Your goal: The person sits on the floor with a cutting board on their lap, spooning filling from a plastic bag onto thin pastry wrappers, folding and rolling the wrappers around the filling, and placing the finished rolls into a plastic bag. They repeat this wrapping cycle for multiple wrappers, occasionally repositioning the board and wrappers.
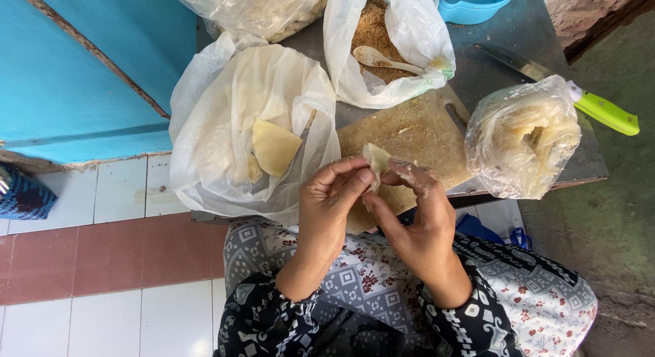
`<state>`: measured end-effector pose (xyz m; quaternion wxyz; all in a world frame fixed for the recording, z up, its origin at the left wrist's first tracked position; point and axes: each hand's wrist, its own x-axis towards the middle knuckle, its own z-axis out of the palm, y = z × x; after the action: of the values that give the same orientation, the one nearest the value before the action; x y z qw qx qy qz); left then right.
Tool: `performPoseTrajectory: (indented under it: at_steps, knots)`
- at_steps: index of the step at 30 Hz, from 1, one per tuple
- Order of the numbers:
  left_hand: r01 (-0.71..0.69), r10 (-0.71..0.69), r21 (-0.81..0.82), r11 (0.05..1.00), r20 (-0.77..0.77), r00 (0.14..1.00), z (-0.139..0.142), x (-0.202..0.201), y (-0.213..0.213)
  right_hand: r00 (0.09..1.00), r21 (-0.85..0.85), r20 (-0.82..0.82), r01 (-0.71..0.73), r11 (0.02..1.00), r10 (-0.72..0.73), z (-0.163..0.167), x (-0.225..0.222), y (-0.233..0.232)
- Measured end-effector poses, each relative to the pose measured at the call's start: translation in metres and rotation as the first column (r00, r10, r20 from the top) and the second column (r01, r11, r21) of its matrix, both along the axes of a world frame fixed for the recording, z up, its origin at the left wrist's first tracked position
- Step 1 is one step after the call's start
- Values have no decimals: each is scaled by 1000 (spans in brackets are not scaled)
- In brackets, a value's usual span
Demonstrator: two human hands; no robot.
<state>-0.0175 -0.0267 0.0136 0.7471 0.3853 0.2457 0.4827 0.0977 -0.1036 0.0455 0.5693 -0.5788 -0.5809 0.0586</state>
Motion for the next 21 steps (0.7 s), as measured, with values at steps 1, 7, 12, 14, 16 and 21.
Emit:
performPoseTrajectory:
  at_steps: [1, 7, 12, 14, 16, 21]
  knots:
    - [34, -34, -8, 999, 11, 999, 4, -1, -1, 999, 16, -51, -8, 1000, 8, 1, -1, 1]
    - [117, -100, 162, 980, -111, 989, 18, -3, -5, 896, -18, -442, -51, 999, 38, 0, 5, -5]
    - [63, -27, 176, 982, -199, 980, 11, 1, -4, 613, 98, -765, -193, 976, 198, -9, 20, -1]
    - [37, -11, 149, 988, -171, 985, 7, -1, 2, 401, 156, -885, -223, 962, 237, -9, 31, 2]
    - [52, -46, 40, 998, -124, 991, 2, -7, 9, 174, 184, -956, -263, 947, 234, -6, 45, 3]
    - [120, -87, -196, 973, 170, 982, -1, -10, 14, 446, 295, -851, -30, 955, 277, 3, 72, 10]
